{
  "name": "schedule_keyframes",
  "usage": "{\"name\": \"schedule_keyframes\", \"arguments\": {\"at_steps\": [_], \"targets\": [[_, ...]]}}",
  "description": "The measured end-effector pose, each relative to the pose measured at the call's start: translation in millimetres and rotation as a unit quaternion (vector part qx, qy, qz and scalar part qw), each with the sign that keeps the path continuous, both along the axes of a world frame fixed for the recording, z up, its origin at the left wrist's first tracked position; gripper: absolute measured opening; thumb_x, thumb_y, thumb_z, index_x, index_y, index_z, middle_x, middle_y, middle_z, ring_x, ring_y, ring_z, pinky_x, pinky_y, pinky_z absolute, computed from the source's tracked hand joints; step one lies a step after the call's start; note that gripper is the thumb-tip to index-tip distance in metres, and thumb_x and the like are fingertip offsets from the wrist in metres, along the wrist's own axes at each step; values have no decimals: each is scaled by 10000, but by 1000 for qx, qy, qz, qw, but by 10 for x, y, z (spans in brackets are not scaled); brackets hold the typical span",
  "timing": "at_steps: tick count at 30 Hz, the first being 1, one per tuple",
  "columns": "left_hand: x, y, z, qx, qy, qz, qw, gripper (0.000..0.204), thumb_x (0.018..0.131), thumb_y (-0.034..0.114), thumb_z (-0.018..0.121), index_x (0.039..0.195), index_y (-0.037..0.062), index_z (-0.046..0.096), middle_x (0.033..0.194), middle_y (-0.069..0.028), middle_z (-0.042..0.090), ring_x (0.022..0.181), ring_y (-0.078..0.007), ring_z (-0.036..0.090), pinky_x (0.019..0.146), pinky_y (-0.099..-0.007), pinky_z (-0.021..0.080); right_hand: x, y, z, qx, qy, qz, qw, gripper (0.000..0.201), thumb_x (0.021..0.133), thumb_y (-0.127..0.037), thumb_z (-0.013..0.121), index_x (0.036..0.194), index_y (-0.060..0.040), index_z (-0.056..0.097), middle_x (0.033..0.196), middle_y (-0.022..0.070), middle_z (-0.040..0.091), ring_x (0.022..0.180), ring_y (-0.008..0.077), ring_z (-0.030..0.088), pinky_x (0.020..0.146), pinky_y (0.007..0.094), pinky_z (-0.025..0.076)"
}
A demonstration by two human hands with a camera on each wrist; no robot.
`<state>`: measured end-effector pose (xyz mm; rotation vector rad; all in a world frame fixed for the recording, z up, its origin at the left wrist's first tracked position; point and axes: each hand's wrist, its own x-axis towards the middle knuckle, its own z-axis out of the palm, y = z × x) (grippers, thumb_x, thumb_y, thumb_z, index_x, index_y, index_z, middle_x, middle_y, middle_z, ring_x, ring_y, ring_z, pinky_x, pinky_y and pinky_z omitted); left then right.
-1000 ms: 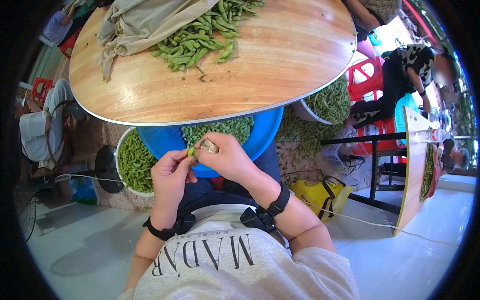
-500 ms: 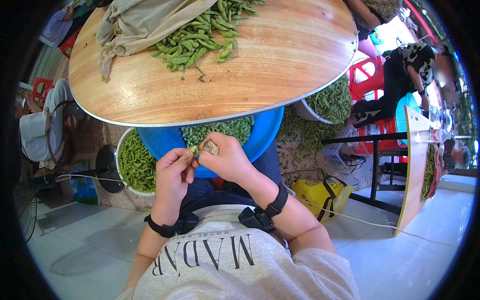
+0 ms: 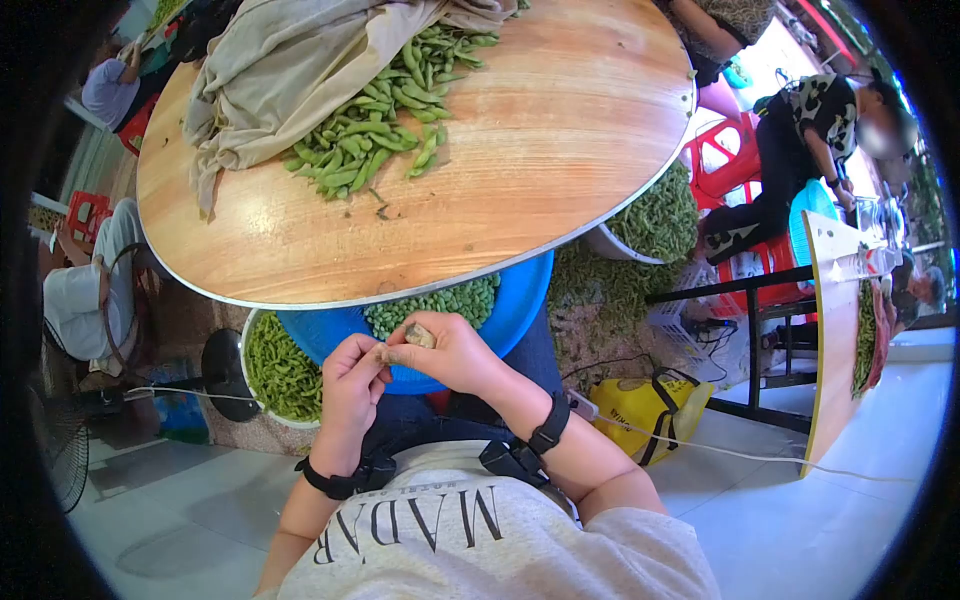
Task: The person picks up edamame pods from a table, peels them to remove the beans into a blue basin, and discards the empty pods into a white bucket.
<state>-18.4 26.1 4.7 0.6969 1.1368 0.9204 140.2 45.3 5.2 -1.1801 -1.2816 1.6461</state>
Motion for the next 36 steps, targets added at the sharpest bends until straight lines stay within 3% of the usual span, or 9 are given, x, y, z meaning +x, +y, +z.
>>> {"name": "schedule_keyframes", "arguments": {"at_steps": [3, 6, 10, 15, 18, 21, 25, 30, 36], "targets": [[14, 61, -82, 3, 6, -2, 1000, 83, 823, 81, 548, 766, 21, 554, 592, -26, 526, 422, -45, 402, 377, -181, 302, 60, 40, -149, -107, 8, -9, 994, 189, 743, -163, 641, 856, -17, 602, 682, 122, 586, 602, 142, 537, 553, 275, 440], [-154, 115, -196, 23, 176, 16, 984, 106, 800, 99, 588, 840, 1, 574, 593, -35, 526, 406, -52, 395, 369, -184, 298, 169, 53, -274, 154, -193, 1, 969, 130, 734, -125, 591, 830, -37, 599, 715, 164, 577, 602, 263, 565, 561, 349, 454], [-773, 165, -389, 59, 341, 120, 931, 167, 792, 55, 559, 944, -14, 565, 646, -63, 566, 432, -60, 438, 368, -185, 339, 435, 166, 374, 232, -348, 182, 890, 129, 709, -81, 569, 827, -50, 609, 732, 162, 546, 667, 335, 553, 604, 395, 457], [-1725, 35, -920, 49, 681, 61, 728, 229, 767, 73, 594, 972, -28, 574, 739, -128, 611, 680, -200, 608, 574, -307, 472, 512, 994, 997, 421, -420, 37, 803, 64, 701, -51, 514, 745, -14, 543, 767, 167, 486, 694, 352, 554, 587, 415, 459], [-1529, 64, -622, 229, 802, 21, 551, 237, 765, 75, 591, 971, -42, 573, 740, -134, 615, 652, -201, 620, 537, -289, 474, 468, 1482, 880, 439, -506, 70, 739, 101, 692, -41, 510, 776, -12, 557, 832, 180, 501, 731, 353, 560, 612, 407, 466], [-1106, 193, -16, 13, 484, 32, 874, 238, 754, 73, 600, 959, -47, 577, 755, -121, 620, 558, -160, 593, 491, -252, 462, 430, 1609, 830, 441, -505, 90, 737, 113, 690, -45, 526, 788, -1, 564, 849, 179, 527, 723, 333, 569, 617, 401, 468], [-558, 226, 552, 29, 236, -16, 971, 189, 756, 9, 593, 938, -44, 588, 749, -87, 616, 487, -97, 532, 456, -204, 435, 582, 1498, 1059, 330, -301, -6, 895, 105, 736, -56, 545, 829, -6, 550, 766, 116, 573, 595, 180, 533, 515, 300, 424], [166, 328, 811, 281, 269, 45, 920, 198, 746, -44, 592, 943, -31, 584, 754, -75, 621, 506, -96, 541, 465, -200, 426, 481, 1025, 947, -5, 95, -60, 994, 141, 779, -67, 595, 883, 0, 527, 676, 63, 552, 470, 57, 411, 423, 192, 322], [256, 391, 644, 464, 407, -8, 787, 236, 711, -31, 634, 941, -17, 582, 820, -138, 603, 659, -245, 597, 562, -286, 471, 219, 383, 780, 3, 92, -14, 996, 150, 781, -126, 630, 861, -24, 555, 639, -12, 527, 499, 25, 416, 431, 171, 320]]}}
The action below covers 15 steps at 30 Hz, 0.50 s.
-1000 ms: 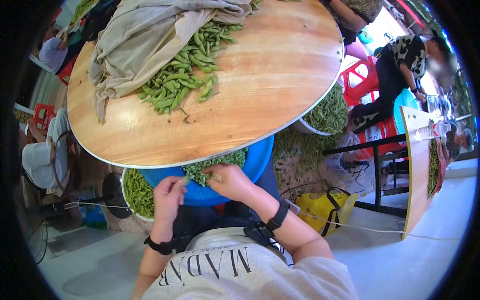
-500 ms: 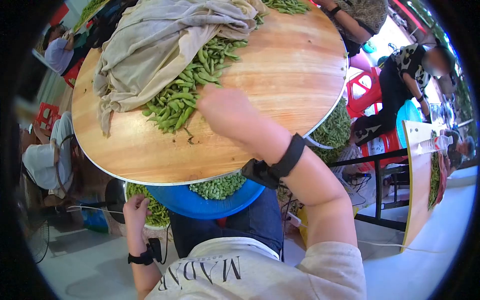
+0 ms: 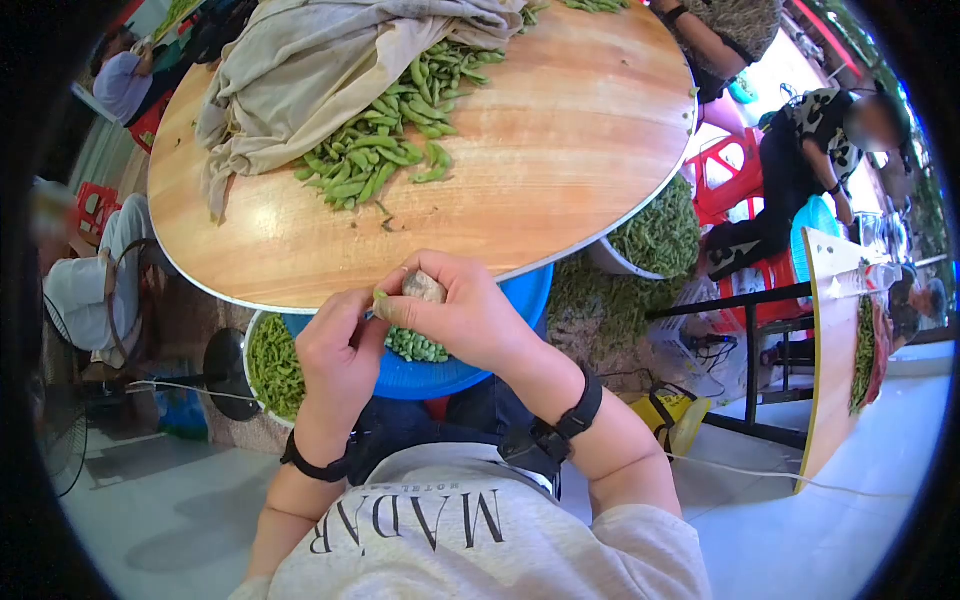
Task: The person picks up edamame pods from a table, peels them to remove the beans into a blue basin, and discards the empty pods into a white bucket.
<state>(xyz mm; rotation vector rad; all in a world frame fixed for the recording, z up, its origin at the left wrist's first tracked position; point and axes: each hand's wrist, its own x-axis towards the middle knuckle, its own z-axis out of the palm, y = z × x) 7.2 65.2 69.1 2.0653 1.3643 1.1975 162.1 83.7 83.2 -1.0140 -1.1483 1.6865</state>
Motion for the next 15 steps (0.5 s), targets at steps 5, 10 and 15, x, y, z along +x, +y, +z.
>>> {"name": "schedule_keyframes", "arguments": {"at_steps": [5, 10, 15], "targets": [[-33, -349, -53, -193, -155, 2, 969, 210, 730, -40, 614, 936, -20, 583, 759, -103, 593, 643, -154, 584, 520, -242, 443, -109, -250, -126, -66, 36, 12, 997, 154, 792, -152, 630, 845, -21, 568, 667, -19, 548, 581, 19, 445, 493, 174, 362], [-162, -550, -152, -279, -255, 25, 925, 178, 764, -10, 591, 941, -28, 582, 713, -85, 560, 588, -97, 522, 494, -220, 402, -149, -366, -152, -4, -98, 21, 995, 220, 830, -185, 579, 972, -16, 579, 679, -19, 542, 579, 30, 435, 516, 175, 362], [-327, -566, -252, -192, -142, 35, 970, 186, 768, 9, 588, 950, -28, 581, 671, -84, 524, 563, -134, 500, 517, -244, 399, -76, -388, -241, 11, -131, 88, 987, 296, 896, -258, 462, 1056, -33, 569, 717, -8, 535, 605, 47, 441, 530, 171, 364]]}}
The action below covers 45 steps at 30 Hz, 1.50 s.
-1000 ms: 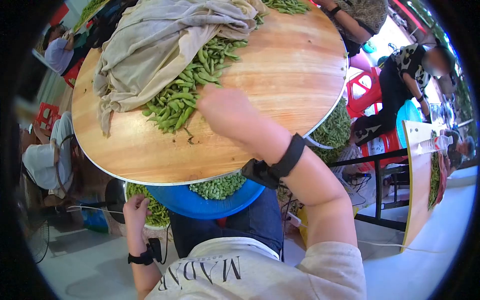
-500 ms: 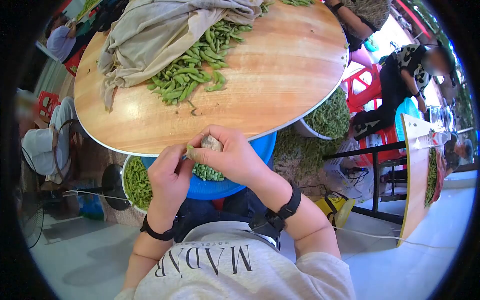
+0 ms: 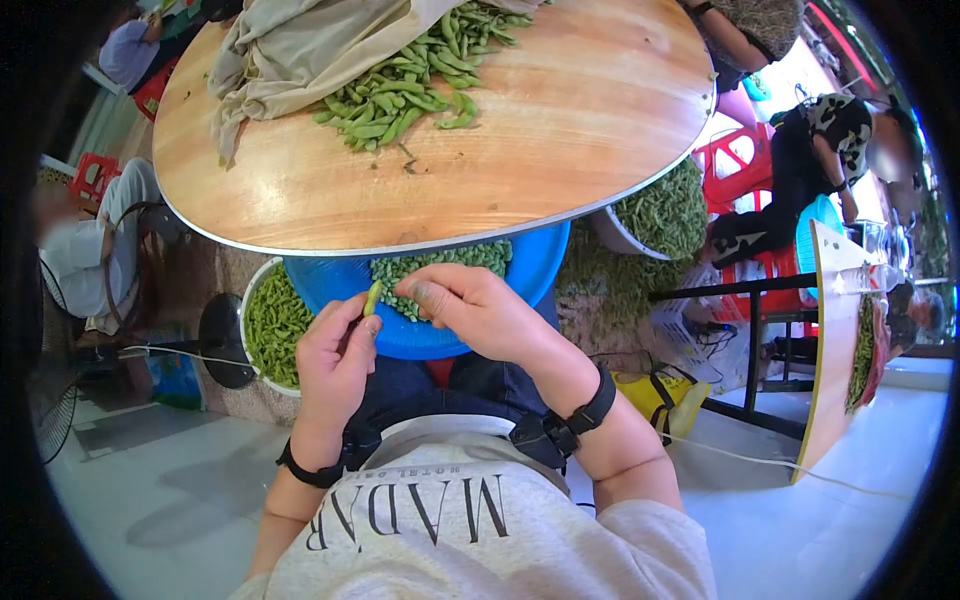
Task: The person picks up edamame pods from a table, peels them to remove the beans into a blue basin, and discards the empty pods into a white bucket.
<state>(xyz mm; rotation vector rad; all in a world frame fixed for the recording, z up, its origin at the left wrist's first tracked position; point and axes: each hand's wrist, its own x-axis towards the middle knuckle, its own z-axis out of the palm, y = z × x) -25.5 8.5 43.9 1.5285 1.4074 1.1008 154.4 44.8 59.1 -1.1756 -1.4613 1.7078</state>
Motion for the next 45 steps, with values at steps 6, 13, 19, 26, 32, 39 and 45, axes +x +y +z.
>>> {"name": "schedule_keyframes", "arguments": {"at_steps": [6, 13, 19, 26, 32, 39, 45], "targets": [[19, -21, 23, 6, 15, -13, 1000, 196, 750, 14, 612, 944, -7, 604, 680, -100, 541, 572, -166, 527, 524, -260, 415, -111, -39, -55, -89, 53, 1, 995, 333, 917, -323, 401, 864, -35, 559, 630, -8, 476, 541, 55, 396, 455, 187, 322], [-6, -13, 27, 78, 89, -18, 993, 193, 689, 8, 660, 878, 1, 622, 659, -111, 560, 540, -202, 544, 486, -274, 422, -237, -44, -96, -124, 75, 15, 989, 365, 924, -342, 375, 763, -43, 509, 581, -11, 441, 511, 50, 368, 433, 189, 296], [-8, 16, 54, 66, 95, -17, 993, 167, 678, 17, 672, 836, -3, 619, 630, -113, 559, 533, -207, 541, 483, -273, 421, -265, 0, -140, -79, 37, 19, 996, 318, 911, -285, 427, 728, -40, 511, 560, -18, 440, 494, 44, 365, 423, 196, 295], [30, -22, -106, -48, -61, 27, 997, 121, 725, 32, 652, 833, -11, 618, 611, -80, 562, 490, -134, 514, 444, -227, 391, -342, -48, -210, -79, 55, -45, 994, 286, 898, -249, 461, 715, -34, 510, 543, -25, 442, 487, 39, 366, 423, 202, 298], [12, 14, -307, -279, -399, 41, 872, 128, 810, 97, 563, 829, -26, 592, 619, -65, 551, 387, -65, 385, 361, -176, 278, -327, -107, -424, 50, -35, -50, 997, 235, 867, -203, 508, 733, -10, 497, 543, 66, 463, 489, 115, 430, 442, 276, 354], [-86, 86, -595, -370, -520, 9, 770, 147, 824, 102, 498, 900, -15, 544, 618, -64, 546, 359, -77, 367, 361, -184, 300, -288, -127, -619, 210, -97, -23, 973, 194, 836, -162, 536, 739, 2, 502, 568, 138, 465, 495, 183, 451, 466, 324, 375], [7, 120, -604, -341, -367, 6, 865, 128, 843, 81, 489, 871, -20, 562, 669, -59, 581, 438, -76, 475, 389, -176, 339, -174, -42, -753, 61, -104, -54, 991, 212, 786, -206, 610, 812, 1, 577, 632, 113, 550, 564, 156, 504, 529, 307, 417]]}}
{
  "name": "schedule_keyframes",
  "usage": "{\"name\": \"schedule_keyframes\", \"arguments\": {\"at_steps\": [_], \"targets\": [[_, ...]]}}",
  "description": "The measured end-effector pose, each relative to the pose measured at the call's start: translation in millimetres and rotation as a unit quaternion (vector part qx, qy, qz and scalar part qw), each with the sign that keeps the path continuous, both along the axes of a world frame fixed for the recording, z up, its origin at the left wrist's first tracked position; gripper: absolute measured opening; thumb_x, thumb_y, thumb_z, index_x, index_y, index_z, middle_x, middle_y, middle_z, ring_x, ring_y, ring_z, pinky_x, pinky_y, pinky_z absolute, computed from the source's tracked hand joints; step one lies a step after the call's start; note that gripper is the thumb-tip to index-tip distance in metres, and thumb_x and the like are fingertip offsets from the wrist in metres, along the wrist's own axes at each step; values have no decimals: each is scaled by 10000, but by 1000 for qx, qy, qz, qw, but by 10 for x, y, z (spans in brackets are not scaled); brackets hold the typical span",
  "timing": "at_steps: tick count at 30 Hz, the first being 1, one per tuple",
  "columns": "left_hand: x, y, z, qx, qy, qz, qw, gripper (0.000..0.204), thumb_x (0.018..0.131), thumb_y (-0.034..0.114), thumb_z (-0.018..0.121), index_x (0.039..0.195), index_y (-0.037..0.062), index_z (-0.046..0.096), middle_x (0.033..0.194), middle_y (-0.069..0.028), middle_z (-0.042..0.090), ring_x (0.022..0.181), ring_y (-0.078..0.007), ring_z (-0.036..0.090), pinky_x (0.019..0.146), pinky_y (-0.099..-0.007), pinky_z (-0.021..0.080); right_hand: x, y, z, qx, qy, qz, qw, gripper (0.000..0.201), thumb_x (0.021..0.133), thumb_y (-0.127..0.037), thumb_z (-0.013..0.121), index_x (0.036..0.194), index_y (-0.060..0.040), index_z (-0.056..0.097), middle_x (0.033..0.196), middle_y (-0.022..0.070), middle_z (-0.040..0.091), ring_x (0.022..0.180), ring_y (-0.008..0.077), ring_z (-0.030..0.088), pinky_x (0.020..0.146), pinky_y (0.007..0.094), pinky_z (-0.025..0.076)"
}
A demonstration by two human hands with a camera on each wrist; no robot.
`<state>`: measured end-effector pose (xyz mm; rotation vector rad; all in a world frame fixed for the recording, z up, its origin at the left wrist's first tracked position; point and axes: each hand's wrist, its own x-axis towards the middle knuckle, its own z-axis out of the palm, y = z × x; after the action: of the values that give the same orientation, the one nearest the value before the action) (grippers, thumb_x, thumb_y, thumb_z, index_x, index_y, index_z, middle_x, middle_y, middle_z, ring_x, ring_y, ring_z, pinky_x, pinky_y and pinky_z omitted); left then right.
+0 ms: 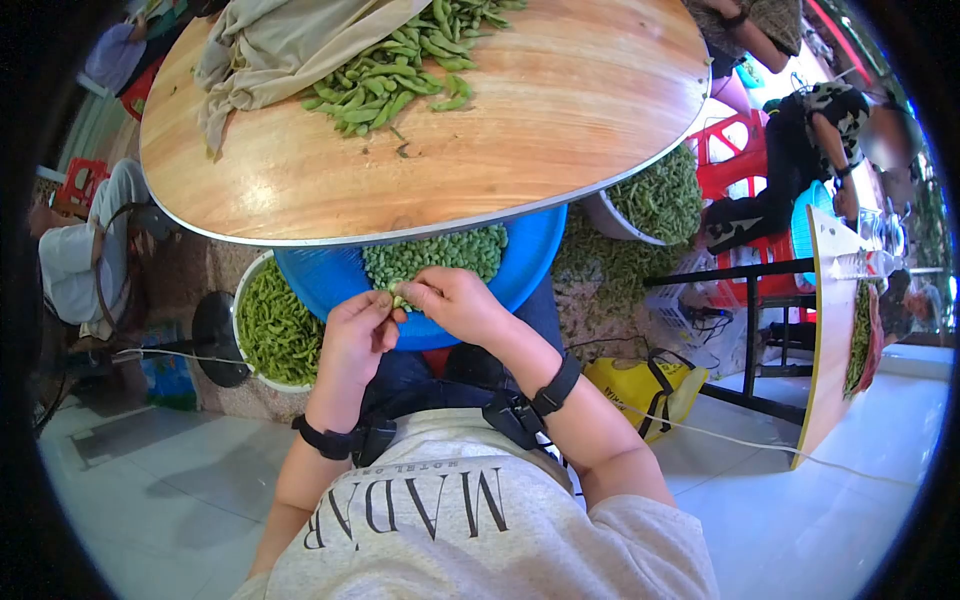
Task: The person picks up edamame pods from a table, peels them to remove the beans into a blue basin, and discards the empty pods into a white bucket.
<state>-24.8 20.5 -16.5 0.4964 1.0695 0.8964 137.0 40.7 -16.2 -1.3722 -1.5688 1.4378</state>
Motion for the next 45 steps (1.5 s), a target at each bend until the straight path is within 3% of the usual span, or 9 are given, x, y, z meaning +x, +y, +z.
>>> {"name": "schedule_keyframes", "arguments": {"at_steps": [5, 14, 20, 24, 32, 36, 40, 42, 45], "targets": [[111, -15, 17, 89, 149, -38, 984, 117, 851, 77, 495, 848, -17, 565, 698, -60, 594, 493, -98, 540, 427, -188, 377, 22, 84, 132, 103, -19, 4, 994, 220, 723, -193, 654, 828, -8, 596, 688, 129, 592, 643, 188, 581, 590, 300, 457], [79, 49, 90, 76, 161, -88, 980, 118, 850, 76, 491, 847, -26, 551, 695, -72, 589, 509, -118, 557, 430, -200, 387, 67, 176, 63, 35, -5, 55, 998, 179, 714, -153, 618, 819, -9, 610, 658, 143, 596, 610, 213, 592, 584, 303, 466], [105, 102, 31, 25, 161, -118, 980, 92, 838, 66, 504, 820, -14, 548, 663, -63, 581, 456, -97, 527, 381, -193, 358, 145, 186, -72, 179, -85, 101, 975, 202, 692, -71, 585, 883, -7, 599, 791, 146, 586, 730, 250, 580, 616, 322, 465], [102, 178, 26, 23, 176, -100, 979, 88, 832, 57, 505, 795, -11, 546, 646, -56, 579, 421, -86, 500, 359, -190, 342, 148, 213, -114, 223, -182, -48, 956, 209, 687, -116, 607, 869, -15, 595, 831, 188, 576, 775, 364, 566, 643, 397, 468], [113, 208, 35, -15, 21, -60, 998, 101, 826, 56, 503, 764, -11, 545, 616, -67, 557, 392, -87, 456, 358, -198, 330, 135, 155, 57, -30, 49, 18, 998, 190, 721, -132, 674, 836, 2, 602, 691, 40, 585, 654, 83, 496, 597, 243, 436], [-21, 193, 68, 51, 153, -18, 987, 102, 826, 61, 511, 789, -21, 558, 630, -63, 555, 406, -82, 428, 379, -208, 328, 179, 182, -47, 116, -67, -9, 991, 188, 713, -158, 630, 825, -11, 595, 735, 136, 596, 623, 242, 583, 574, 348, 459], [-705, 124, 36, 89, 443, 71, 889, 147, 810, 135, 581, 883, 12, 617, 625, -43, 559, 485, -87, 478, 446, -225, 388, 337, 205, 379, 180, -270, 101, 940, 153, 716, -156, 601, 813, -39, 584, 792, 174, 558, 704, 349, 560, 606, 403, 456], [-1279, -35, -324, 95, 652, 19, 752, 271, 762, 79, 590, 1022, 2, 580, 835, -193, 611, 799, -321, 598, 722, -372, 463, 369, 268, 767, 182, -239, 183, 936, 124, 723, -153, 598, 778, -49, 558, 758, 170, 517, 706, 357, 542, 606, 417, 445], [-1224, -115, 51, 65, 791, 9, 608, 392, 734, 97, 624, 1092, -28, 526, 943, -226, 594, 929, -399, 545, 812, -403, 430, 358, 709, 1044, 293, -232, 86, 923, 133, 729, -170, 569, 773, -46, 549, 811, 173, 523, 713, 365, 547, 631, 443, 449]]}}
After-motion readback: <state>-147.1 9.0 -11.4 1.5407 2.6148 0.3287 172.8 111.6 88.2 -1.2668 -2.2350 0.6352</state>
